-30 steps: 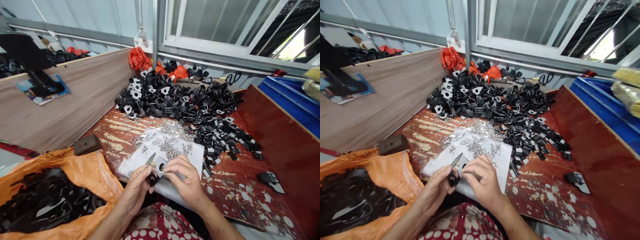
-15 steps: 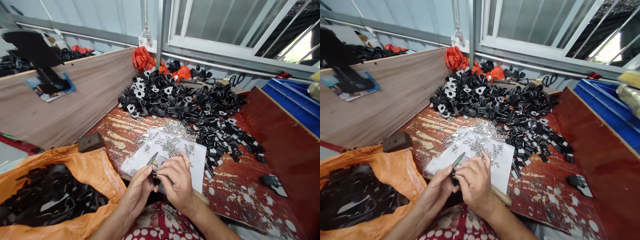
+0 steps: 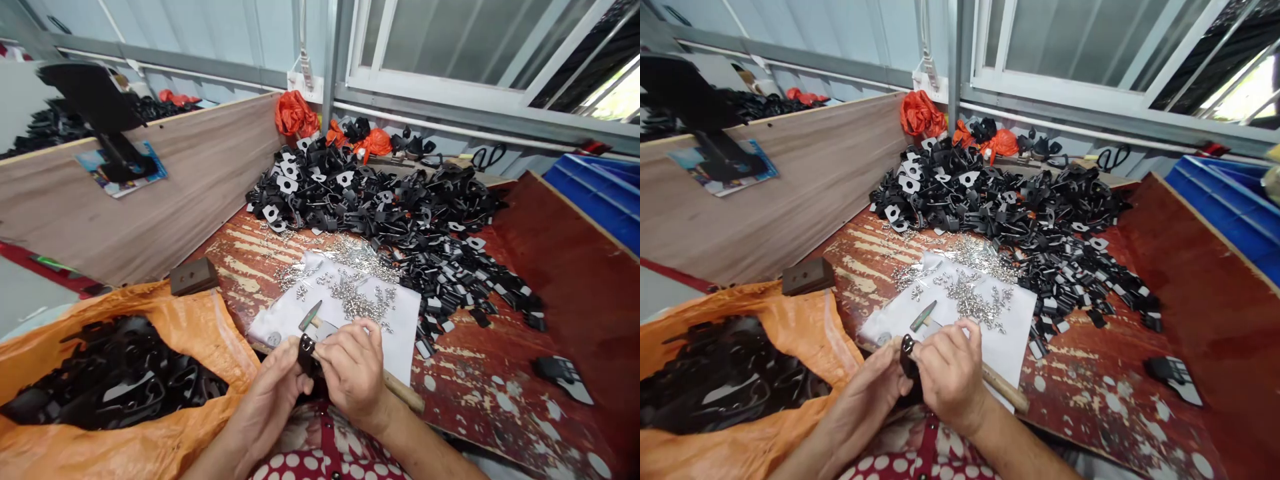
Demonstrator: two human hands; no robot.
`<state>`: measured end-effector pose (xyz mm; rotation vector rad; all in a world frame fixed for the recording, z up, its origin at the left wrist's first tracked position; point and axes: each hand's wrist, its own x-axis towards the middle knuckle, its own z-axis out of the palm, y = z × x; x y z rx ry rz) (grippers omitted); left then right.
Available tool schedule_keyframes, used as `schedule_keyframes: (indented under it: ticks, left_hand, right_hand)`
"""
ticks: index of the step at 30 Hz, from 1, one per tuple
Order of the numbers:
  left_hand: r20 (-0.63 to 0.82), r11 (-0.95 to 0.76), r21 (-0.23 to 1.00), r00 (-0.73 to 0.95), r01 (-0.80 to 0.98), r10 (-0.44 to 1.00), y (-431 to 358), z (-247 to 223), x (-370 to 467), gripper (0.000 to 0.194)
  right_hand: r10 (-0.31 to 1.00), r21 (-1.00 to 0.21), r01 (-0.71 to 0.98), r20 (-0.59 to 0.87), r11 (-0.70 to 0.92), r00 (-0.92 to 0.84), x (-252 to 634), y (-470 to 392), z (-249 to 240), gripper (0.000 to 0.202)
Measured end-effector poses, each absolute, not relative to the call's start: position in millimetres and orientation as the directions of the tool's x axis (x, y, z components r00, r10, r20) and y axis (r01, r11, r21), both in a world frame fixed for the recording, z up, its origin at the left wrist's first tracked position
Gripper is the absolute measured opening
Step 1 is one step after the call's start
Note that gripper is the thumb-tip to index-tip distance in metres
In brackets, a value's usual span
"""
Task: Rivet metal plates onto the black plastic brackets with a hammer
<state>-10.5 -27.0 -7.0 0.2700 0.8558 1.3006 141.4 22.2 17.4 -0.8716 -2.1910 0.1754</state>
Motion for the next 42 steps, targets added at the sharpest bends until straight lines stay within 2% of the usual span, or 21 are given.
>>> schedule_keyframes:
  ticks: [2,4,6,8,10,15,18,21,25,28,31,34,37,42]
  left_hand:
    - [-0.394,0.292,0.712,-0.019,-0.639,0.919,-43,-9,-22,0.031]
    - [-0.380,0.287,0.834,-0.114,-0.471,0.918,-59,-9,-37,0.039]
    - [-0.365,0.306,0.916,-0.226,-0.259,0.903,-72,-7,-53,0.042]
    - [-0.353,0.350,0.934,-0.313,-0.067,0.882,-79,-6,-66,0.039]
    - [-0.327,0.364,0.930,-0.353,0.043,0.877,-79,-7,-74,0.038]
    - [-0.263,0.287,0.957,-0.301,0.036,0.917,-58,-24,-63,0.047]
    - [-0.291,0.313,0.949,-0.265,0.042,0.919,-44,-35,-51,0.047]
    - [-0.261,0.295,0.950,-0.258,0.103,0.930,-35,-46,-45,0.045]
    - [-0.184,0.238,0.952,-0.265,0.190,0.947,-31,-58,-43,0.044]
    - [-0.152,0.213,0.950,-0.255,0.230,0.955,-32,-61,-43,0.041]
    - [-0.128,0.194,0.949,-0.258,0.248,0.958,-33,-61,-41,0.041]
    - [-0.111,0.183,0.949,-0.270,0.257,0.957,-32,-61,-40,0.041]
    - [-0.110,0.185,0.947,-0.277,0.262,0.954,-32,-63,-41,0.039]
    - [-0.117,0.200,0.944,-0.301,0.264,0.946,-31,-64,-41,0.040]
  right_hand:
    - [0.625,-0.414,0.471,0.571,0.779,-0.532,140,19,12,0.014]
    - [0.619,-0.464,0.419,0.477,0.780,-0.624,144,16,2,0.015]
    - [0.670,-0.451,0.507,0.364,0.735,-0.647,154,17,-10,0.014]
    - [0.763,-0.317,0.694,0.290,0.647,-0.578,168,23,-23,0.011]
    - [0.812,-0.151,0.809,0.267,0.568,-0.519,181,34,-32,0.010]
    - [0.793,0.102,0.839,0.280,0.535,-0.540,192,65,-27,0.010]
    - [0.778,0.155,0.840,0.321,0.520,-0.540,196,68,-20,0.011]
    - [0.798,0.061,0.845,0.298,0.531,-0.523,206,57,-17,0.015]
    - [0.805,-0.305,0.745,0.187,0.593,-0.564,213,35,-1,0.029]
    - [0.781,-0.464,0.645,0.201,0.607,-0.591,210,21,20,0.044]
    - [0.712,-0.483,0.552,0.255,0.680,-0.654,202,10,30,0.056]
    - [0.653,-0.381,0.538,0.318,0.752,-0.688,193,6,17,0.061]
    - [0.673,-0.315,0.598,0.252,0.737,-0.696,189,8,-1,0.060]
    - [0.669,-0.345,0.576,0.301,0.741,-0.680,192,6,-7,0.063]
